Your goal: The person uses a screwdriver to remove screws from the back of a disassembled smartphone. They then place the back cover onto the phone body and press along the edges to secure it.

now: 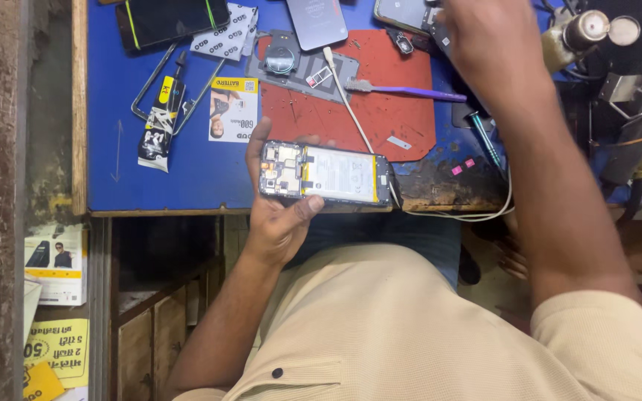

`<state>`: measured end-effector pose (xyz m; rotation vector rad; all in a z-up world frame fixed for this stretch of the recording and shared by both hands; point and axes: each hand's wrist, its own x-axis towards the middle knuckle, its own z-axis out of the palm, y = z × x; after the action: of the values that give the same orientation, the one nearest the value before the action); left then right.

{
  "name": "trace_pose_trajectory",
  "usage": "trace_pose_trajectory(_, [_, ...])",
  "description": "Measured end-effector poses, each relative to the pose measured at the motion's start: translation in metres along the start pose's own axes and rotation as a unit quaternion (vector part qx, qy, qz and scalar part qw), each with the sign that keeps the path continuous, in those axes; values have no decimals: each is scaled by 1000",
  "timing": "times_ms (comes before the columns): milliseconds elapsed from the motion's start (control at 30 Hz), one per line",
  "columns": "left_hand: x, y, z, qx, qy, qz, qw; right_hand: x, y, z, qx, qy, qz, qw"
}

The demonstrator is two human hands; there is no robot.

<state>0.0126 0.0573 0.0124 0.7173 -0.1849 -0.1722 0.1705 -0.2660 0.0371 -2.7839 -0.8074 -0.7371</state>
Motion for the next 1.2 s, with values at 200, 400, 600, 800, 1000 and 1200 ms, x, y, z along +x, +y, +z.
trace_pose_trajectory(200, [25, -13, 6, -22, 7, -10, 1000, -59, -116, -54, 179, -54, -126, 974])
trace_pose_trajectory(400, [97, -25, 29, 286, -31, -30, 957, -88, -123, -22, 780, 119, 380, 482])
trace_pose_trajectory(600, [119, -32, 56, 247, -33, -47, 967, -108, -112, -22, 821, 81, 404, 396])
trace_pose_trajectory(800, [115, -38, 58, 260, -19, -62, 963, -113, -112, -20, 827, 96, 403, 381])
trace_pose_trajectory(1000, [81, -38, 56, 160, -30, -77, 984, -113, -135, -37, 349, 98, 381, 851])
trace_pose_trajectory(1200, [29, -33, 37, 85, -56, -39, 994, -87, -154, -52, 201, 77, 17, 976])
